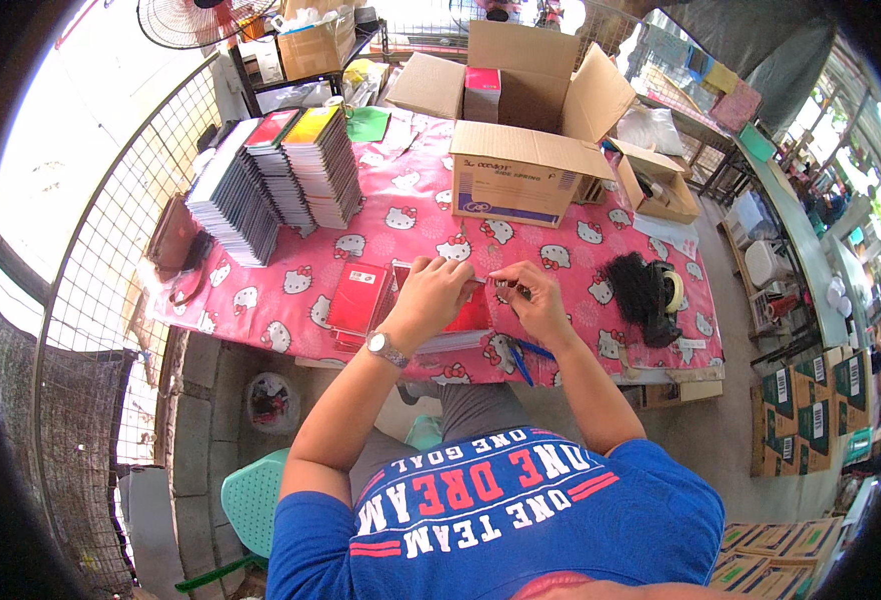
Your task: The person inserts a metal spiral coil through the pre-punched holes of small red notebooks by hand, then uses pliers to adjust the end of the coil.
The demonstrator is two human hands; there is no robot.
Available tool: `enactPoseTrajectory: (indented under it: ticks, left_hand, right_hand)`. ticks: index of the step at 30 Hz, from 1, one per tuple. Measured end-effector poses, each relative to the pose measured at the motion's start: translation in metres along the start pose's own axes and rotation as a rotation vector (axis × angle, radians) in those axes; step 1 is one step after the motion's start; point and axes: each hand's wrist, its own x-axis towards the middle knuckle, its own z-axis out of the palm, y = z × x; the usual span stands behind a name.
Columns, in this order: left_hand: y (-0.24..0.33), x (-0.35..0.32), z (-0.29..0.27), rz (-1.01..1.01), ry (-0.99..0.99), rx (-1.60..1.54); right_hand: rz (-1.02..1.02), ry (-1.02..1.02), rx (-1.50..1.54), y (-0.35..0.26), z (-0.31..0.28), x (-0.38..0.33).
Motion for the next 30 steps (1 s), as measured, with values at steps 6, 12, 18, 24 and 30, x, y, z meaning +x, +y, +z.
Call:
enactPoseTrajectory:
  ticks: [6, 12, 18, 24, 30]
  left_hand:
    - [0.001, 0.0, -0.003, 0.022, 0.014, 0.008]
    - [0.011, 0.001, -0.005, 0.038, -0.032, 0.044]
    - [0.008, -0.007, -0.011, 0.011, -0.043, -0.051]
    - [-0.007, -0.003, -0.001, 0.048, -0.199, -0.102]
    - [0.0, -0.021, -0.007, -0.154, 0.015, 0.143]
  right_hand:
    - [0.178, -0.19, 0.055, -0.003, -0.009, 0.001]
    - [0.285, -0.2, -0.044, -0.042, -0.017, 0.011]
    - [0.368, -0.246, 0.156, -0.006, -0.013, 0.024]
    - [0.3, -0.112, -1.096, 0.153, 0.018, -0.046]
    - [0.606, -0.314, 0.317, 0.109, -0.025, 0.022]
